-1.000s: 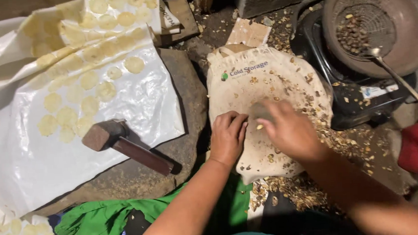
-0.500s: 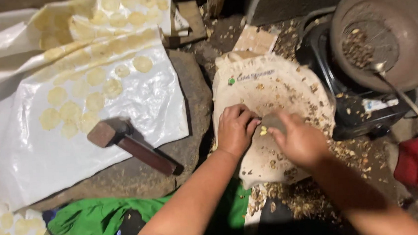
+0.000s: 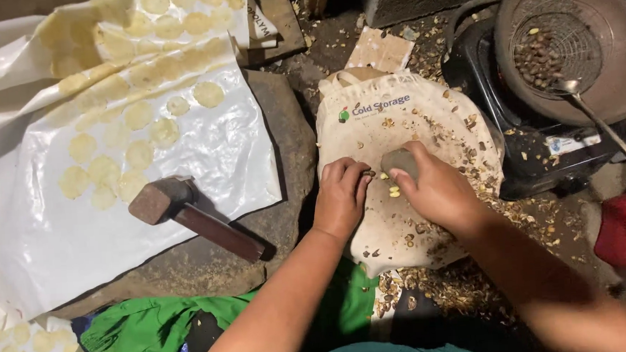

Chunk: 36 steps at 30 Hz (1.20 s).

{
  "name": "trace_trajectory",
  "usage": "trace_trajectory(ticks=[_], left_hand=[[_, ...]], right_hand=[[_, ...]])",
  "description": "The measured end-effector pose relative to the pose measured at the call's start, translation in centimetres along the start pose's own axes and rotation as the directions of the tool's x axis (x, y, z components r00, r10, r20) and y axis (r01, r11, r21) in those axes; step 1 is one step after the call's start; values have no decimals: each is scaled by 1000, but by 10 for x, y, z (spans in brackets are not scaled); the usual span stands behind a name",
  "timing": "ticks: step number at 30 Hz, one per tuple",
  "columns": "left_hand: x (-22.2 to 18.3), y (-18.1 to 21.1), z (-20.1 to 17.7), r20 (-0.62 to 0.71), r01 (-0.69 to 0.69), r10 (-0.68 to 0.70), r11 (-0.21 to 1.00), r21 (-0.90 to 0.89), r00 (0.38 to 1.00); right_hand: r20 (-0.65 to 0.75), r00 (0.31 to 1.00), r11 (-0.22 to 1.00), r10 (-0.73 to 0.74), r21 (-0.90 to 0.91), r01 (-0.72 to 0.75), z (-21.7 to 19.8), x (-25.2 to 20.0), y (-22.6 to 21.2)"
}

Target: Processing nuts by flattening them with a mallet, rubbing them with a stone, and roasting them in a pan

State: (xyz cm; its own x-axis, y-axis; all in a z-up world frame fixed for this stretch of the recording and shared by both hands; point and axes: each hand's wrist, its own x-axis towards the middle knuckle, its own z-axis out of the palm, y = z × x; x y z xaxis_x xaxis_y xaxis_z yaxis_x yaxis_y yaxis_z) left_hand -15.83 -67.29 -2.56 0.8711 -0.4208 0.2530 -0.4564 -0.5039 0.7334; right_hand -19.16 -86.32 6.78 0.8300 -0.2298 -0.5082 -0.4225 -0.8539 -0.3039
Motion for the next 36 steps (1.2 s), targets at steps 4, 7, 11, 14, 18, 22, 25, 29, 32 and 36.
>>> trace_trajectory(ticks=[4,7,11,14,18,22,25,29,32,36], left_hand=[[-1,5,-4,-19,-7,8,1000,26,1000],[4,8,7,-34,38,-37,999,40,999],[0,16,12,-10,79,-79,993,90,997],[4,14,-3,34,91,-91,996,9,995],[-4,3,-4,3,52,-52,994,-94,999],[-6,4,-8,-22,20,-21,997,-74,1000],[-3,10,-16,-32,1,-4,995,-95,999],[-8,7,-15,-25,24,-27,995,-93,999],[1,8,-9,-67,21,-30,992,-127,997],[-3,8,3,-91,87,-97,990,-108,991]], right_hand=[[-15,983,911,-181,-378,162,-9,-20,-24],[5,991,950,-135,-283,131,-16,-36,-18],[79,995,981,63,-188,-47,-13,-29,2],[-70,998,1000,-10,28,12,-32,-36,-25],[-205,971,991,-121,29,130,-32,-40,-43],[-330,889,945,-319,-188,270,6,-30,-23],[-147,916,895,-374,-317,315,16,-22,-20],[-139,977,986,-160,-78,150,1,-23,-17],[-85,996,997,33,69,-27,0,-11,-5],[-2,1000,993,-19,-121,18,1,-17,-11]])
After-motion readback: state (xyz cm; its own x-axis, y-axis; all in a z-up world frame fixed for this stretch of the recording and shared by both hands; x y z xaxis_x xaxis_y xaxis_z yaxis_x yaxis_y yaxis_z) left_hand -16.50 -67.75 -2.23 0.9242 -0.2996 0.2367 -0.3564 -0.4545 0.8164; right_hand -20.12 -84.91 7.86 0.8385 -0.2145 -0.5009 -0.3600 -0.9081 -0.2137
